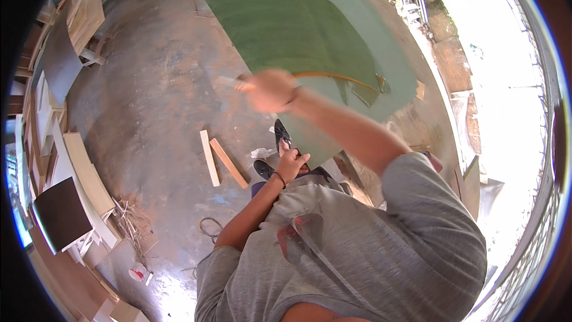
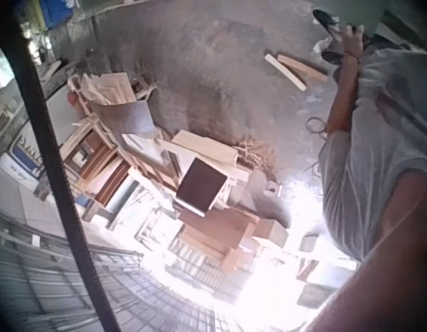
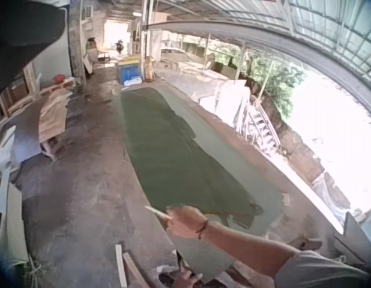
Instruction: The person applies adhesive to a wood panel using a spreader and wipes the surface with a cloth.
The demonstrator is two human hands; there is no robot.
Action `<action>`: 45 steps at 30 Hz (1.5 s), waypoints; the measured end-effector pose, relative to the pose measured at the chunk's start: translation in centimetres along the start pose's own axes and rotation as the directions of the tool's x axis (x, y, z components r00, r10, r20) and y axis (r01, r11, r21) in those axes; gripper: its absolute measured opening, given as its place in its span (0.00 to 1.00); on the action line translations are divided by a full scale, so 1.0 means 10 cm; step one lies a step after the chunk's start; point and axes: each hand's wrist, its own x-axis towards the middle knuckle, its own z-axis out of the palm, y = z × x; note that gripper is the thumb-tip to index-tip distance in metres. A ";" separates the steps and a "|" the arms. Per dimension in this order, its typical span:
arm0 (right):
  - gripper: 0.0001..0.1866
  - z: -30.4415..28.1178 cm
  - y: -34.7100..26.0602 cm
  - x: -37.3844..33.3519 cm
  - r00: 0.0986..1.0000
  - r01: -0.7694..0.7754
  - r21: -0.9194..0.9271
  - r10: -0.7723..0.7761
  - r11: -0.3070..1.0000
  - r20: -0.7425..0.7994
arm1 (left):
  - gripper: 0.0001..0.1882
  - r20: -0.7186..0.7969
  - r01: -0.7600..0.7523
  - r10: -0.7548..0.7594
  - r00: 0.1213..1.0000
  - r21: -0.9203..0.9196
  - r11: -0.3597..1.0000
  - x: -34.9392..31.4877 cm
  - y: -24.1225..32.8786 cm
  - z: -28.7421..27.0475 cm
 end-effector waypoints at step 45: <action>0.24 -0.40 1.01 -1.56 0.998 -0.065 -0.239 0.065 0.969 -0.008 | 0.12 -0.167 -0.176 0.128 0.978 -0.322 0.930 -0.17 -0.29 0.56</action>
